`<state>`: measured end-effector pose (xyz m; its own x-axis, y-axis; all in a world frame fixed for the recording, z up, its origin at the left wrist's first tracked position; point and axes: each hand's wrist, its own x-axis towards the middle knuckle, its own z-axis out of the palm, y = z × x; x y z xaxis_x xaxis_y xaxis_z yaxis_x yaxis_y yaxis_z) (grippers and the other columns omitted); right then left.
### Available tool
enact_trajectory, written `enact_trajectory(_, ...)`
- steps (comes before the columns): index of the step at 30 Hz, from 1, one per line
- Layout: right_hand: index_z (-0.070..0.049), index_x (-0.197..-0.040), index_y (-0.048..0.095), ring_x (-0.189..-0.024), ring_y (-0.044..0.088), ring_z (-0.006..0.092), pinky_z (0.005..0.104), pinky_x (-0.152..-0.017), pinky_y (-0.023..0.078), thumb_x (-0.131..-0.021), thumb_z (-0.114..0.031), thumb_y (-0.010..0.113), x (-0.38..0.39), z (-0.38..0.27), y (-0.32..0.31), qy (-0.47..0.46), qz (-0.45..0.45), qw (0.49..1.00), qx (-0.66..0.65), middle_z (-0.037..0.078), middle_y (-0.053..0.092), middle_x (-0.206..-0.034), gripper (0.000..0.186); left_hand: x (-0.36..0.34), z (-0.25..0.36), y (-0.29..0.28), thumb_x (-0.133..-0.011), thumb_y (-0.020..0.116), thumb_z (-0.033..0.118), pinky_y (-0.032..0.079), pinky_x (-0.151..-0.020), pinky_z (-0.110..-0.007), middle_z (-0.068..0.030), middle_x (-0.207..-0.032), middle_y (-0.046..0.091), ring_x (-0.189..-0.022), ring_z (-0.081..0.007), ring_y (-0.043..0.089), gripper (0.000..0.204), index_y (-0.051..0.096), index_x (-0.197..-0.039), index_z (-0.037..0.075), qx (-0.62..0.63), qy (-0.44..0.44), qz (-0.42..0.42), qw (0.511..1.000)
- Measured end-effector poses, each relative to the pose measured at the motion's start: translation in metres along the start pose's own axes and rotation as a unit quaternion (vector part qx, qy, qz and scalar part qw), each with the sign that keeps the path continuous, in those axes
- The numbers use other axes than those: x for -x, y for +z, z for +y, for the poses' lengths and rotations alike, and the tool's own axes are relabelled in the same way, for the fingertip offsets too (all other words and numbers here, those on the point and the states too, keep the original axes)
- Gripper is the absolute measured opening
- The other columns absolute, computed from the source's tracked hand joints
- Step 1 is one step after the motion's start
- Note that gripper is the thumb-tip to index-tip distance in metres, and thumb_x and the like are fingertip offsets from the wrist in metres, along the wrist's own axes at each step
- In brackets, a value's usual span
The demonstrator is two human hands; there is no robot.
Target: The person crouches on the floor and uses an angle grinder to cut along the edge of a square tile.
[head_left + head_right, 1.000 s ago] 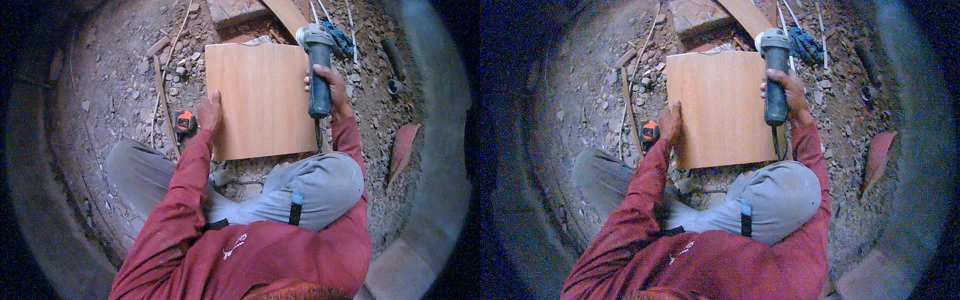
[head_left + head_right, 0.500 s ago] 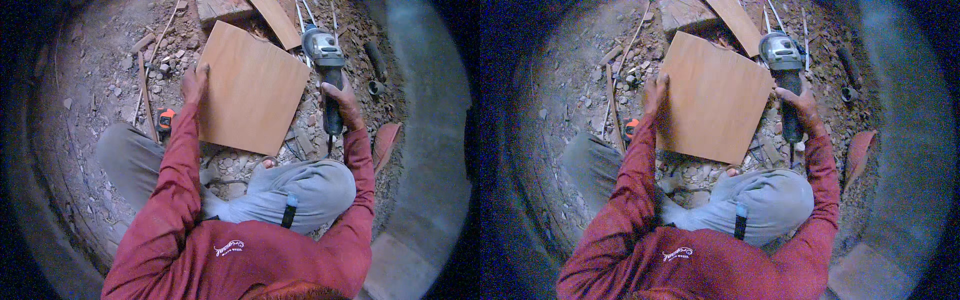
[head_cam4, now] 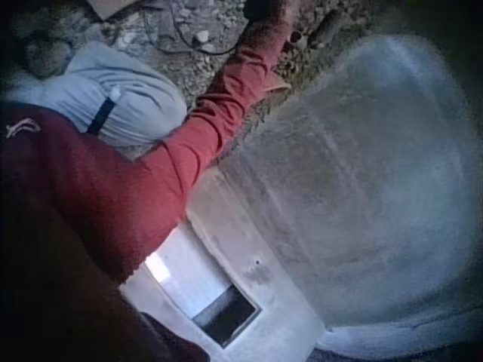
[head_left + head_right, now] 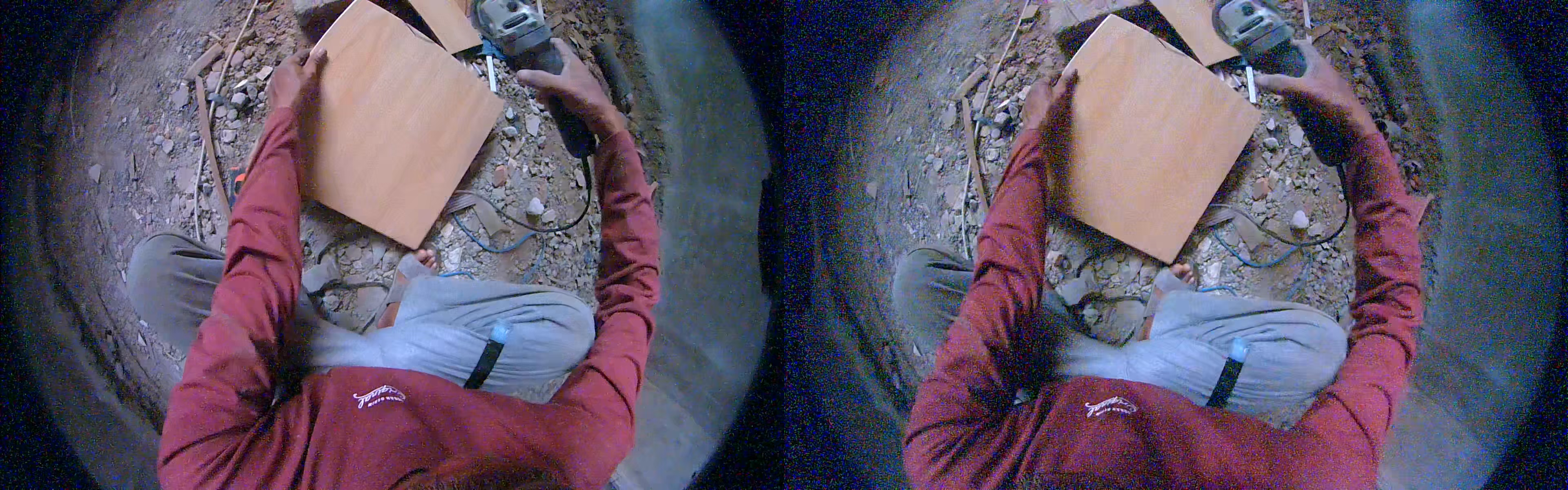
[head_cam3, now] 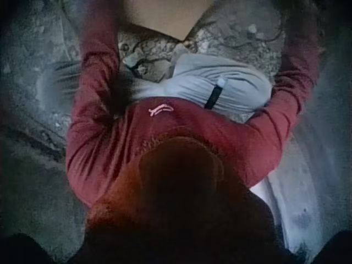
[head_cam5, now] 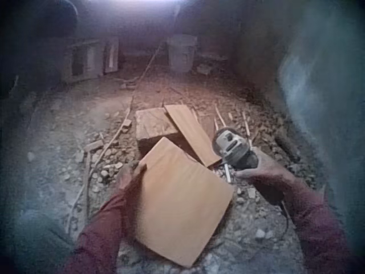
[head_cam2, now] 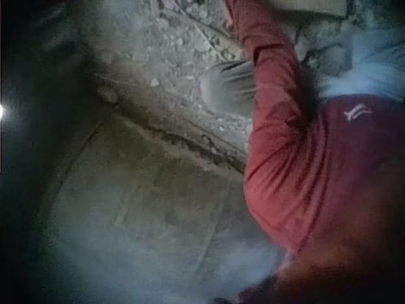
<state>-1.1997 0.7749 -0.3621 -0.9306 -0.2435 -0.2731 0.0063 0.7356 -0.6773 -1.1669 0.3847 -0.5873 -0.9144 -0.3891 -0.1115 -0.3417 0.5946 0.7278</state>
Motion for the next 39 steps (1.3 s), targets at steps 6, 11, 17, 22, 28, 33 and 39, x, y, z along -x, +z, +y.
enact_trajectory(6, -0.005, -0.131, 0.054, -0.075, 0.058, 0.0117, 0.0277, -0.066, 0.048, -0.077, -0.037, 0.083, -0.009, 0.034, 0.006, -0.057, 0.022, 0.998, -0.007, 0.004, 0.063, -0.091, 0.069, -0.094, 0.014, 0.005, -0.091, 0.059, 0.064, 0.055, -0.086, -0.048, -0.0132, -0.107, 0.075, -0.098, -0.0353, 0.071, 0.047, 0.073, -0.122, 0.031, -0.135, 0.202, -0.042, 0.969)
enact_trajectory(11, -0.004, -0.126, 0.056, -0.069, 0.059, 0.0124, 0.0284, -0.063, 0.049, -0.079, -0.04, 0.081, -0.009, 0.088, -0.013, -0.025, 0.021, 0.999, 0.023, 0.005, 0.063, -0.089, 0.065, -0.077, 0.035, 0.042, -0.093, 0.059, 0.061, 0.046, -0.097, -0.059, -0.0142, -0.121, 0.066, -0.118, -0.0364, 0.062, 0.044, 0.065, -0.131, 0.039, -0.377, 0.293, 0.013, 0.878)
enact_trajectory(17, -0.005, -0.129, 0.056, -0.067, 0.061, 0.013, 0.0287, -0.06, 0.05, -0.076, -0.04, 0.084, 0.001, 0.113, -0.012, -0.012, 0.008, 1.0, 0.024, 0.004, 0.065, -0.091, 0.07, -0.035, 0.008, 0.081, -0.096, 0.051, 0.065, 0.025, -0.109, -0.063, -0.0106, -0.125, 0.066, -0.12, -0.0336, 0.059, 0.059, 0.061, -0.134, 0.021, -0.335, 0.183, 0.206, 0.901)
enact_trajectory(22, -0.004, -0.126, 0.06, -0.073, 0.057, 0.012, 0.0272, -0.065, 0.045, -0.074, -0.03, 0.083, 0.004, 0.104, 0.004, 0.023, 0.019, 0.998, -0.05, 0.003, 0.065, -0.092, 0.062, -0.048, 0.004, 0.067, -0.094, 0.055, 0.064, 0.03, -0.105, -0.056, -0.0096, -0.11, 0.069, -0.11, -0.0293, 0.063, 0.058, 0.065, -0.126, 0.017, -0.22, 0.249, 0.117, 0.936)
enact_trajectory(28, -0.004, -0.129, 0.061, -0.078, 0.059, 0.0145, 0.0301, -0.071, 0.047, -0.078, -0.035, 0.079, -0.013, 0.12, -0.01, 0.058, -0.041, 0.994, 0.083, 0.003, 0.066, -0.095, 0.062, -0.043, 0.031, 0.072, -0.091, 0.061, 0.063, 0.039, -0.099, -0.047, -0.0098, -0.103, 0.067, -0.105, -0.0302, 0.062, 0.06, 0.064, -0.126, 0.014, -0.179, 0.324, 0.066, 0.926)
enact_trajectory(33, -0.002, -0.133, 0.06, -0.087, 0.064, 0.0216, 0.0377, -0.082, 0.052, -0.081, -0.038, 0.079, -0.011, 0.145, 0.0, -0.031, -0.043, 0.996, 0.066, 0.006, 0.069, -0.106, 0.067, -0.041, 0.036, 0.081, -0.091, 0.058, 0.067, 0.037, -0.101, -0.047, -0.0092, -0.104, 0.067, -0.105, -0.0298, 0.062, 0.062, 0.064, -0.126, 0.016, -0.174, 0.335, 0.063, 0.924)
enact_trajectory(39, -0.003, -0.125, 0.065, -0.08, 0.061, 0.0161, 0.0309, -0.071, 0.049, -0.079, -0.037, 0.079, -0.029, 0.137, 0.012, 0.073, -0.04, 0.996, -0.005, 0.004, 0.068, -0.093, 0.059, -0.042, 0.029, 0.075, -0.09, 0.061, 0.065, 0.037, -0.101, -0.047, -0.0108, -0.103, 0.067, -0.105, -0.0303, 0.062, 0.061, 0.065, -0.125, 0.015, -0.191, 0.325, 0.067, 0.924)
